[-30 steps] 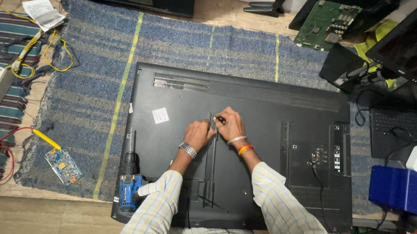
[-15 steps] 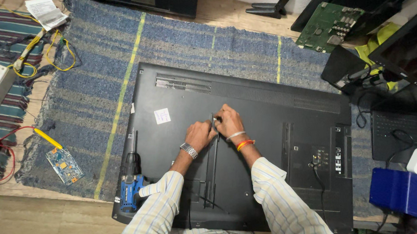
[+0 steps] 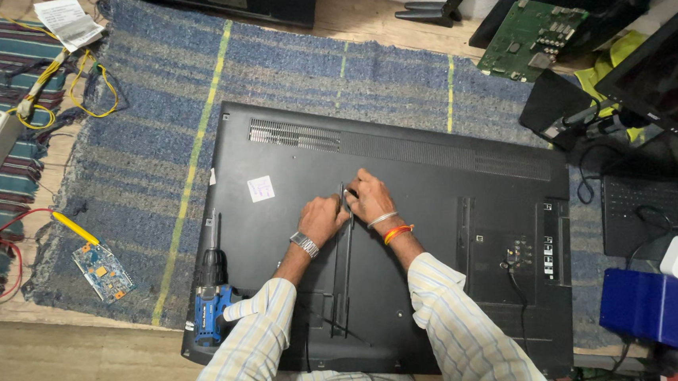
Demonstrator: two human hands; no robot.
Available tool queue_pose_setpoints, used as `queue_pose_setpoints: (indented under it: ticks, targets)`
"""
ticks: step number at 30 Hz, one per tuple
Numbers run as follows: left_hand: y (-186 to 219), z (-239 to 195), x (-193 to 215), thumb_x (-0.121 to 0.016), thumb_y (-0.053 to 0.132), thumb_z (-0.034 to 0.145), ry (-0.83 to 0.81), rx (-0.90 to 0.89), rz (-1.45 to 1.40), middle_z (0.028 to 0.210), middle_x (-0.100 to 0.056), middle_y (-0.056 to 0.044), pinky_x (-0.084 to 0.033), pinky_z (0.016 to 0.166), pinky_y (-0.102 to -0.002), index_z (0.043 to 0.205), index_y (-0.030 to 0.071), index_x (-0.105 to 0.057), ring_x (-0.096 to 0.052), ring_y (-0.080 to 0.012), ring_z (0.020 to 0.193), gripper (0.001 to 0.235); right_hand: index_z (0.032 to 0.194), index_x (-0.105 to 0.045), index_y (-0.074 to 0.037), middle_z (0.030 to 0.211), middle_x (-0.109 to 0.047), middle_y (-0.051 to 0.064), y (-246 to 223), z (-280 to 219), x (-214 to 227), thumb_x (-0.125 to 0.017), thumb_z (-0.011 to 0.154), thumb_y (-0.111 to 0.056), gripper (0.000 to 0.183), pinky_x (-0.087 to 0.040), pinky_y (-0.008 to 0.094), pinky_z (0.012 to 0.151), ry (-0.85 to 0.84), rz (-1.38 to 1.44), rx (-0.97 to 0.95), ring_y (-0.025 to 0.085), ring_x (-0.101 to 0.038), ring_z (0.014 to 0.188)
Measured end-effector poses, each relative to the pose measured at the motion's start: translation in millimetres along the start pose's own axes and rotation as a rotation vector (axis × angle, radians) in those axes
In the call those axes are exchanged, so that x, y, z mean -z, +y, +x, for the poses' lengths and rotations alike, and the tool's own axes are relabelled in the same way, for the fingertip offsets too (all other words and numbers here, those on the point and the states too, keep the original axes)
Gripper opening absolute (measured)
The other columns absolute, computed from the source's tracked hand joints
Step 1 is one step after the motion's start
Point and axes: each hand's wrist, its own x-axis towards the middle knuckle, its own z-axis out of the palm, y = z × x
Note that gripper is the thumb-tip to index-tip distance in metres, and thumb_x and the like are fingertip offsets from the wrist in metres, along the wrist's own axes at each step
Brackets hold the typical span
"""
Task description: The person uses a cordless drill to attach two metal mounting brackets to the back of a flat-screen TV. They position the brackets, insert screws, and tighten them with the drill.
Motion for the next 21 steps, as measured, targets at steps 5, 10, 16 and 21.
queue_pose_setpoints:
  ticks: [5,10,16,21]
  targets:
    - [-0.1,0.1,1.5,-0.072,0.029,0.083,-0.009,-0.003,-0.013,0.073,-0.070,-0.022,-0.056,0.067,-0.054,0.085,0.003,-0.068,-0.070,-0.0423,0.072,0.027,0.089,-0.076,-0.002,0.092,-0.064,0.016,2.0,0.7,-1.4,-0.077,0.081,-0.013,0.013,-0.056,0.048,0.075,-0.007,-0.019,0.000,0.040,-0.068,0.082]
    - [-0.8,-0.3,-0.6,-0.071,0.029,0.083,0.009,0.015,-0.014,0.072,-0.070,-0.022,-0.056,0.066,-0.054,0.088,0.003,-0.069,-0.070,-0.0425,0.070,0.026,0.090,-0.077,-0.003,0.091,-0.064,0.015,0.0,1.5,0.7,-0.079,0.082,-0.017,0.016,-0.056,0.048,0.074,-0.010,-0.027,0.001,0.040,-0.068,0.082]
    - [-0.2,0.8,-0.1,-0.070,0.029,0.082,0.012,0.004,0.001,0.071,-0.069,-0.022,-0.056,0.065,-0.054,0.087,0.003,-0.069,-0.070,-0.0423,0.069,0.027,0.094,-0.079,-0.005,0.088,-0.063,0.014,-5.1,-0.4,5.0,-0.078,0.081,-0.017,0.018,-0.056,0.047,0.073,0.004,-0.017,0.015,0.038,-0.068,0.079]
    - [0.2,0.9,1.2,-0.069,0.031,0.085,-0.022,0.018,-0.011,0.070,-0.069,-0.022,-0.056,0.066,-0.054,0.085,0.003,-0.069,-0.069,-0.0421,0.069,0.028,0.091,-0.077,-0.003,0.093,-0.063,0.014,-4.3,0.5,4.1,-0.077,0.079,-0.015,0.018,-0.056,0.047,0.076,0.013,-0.052,0.066,0.039,-0.067,0.081]
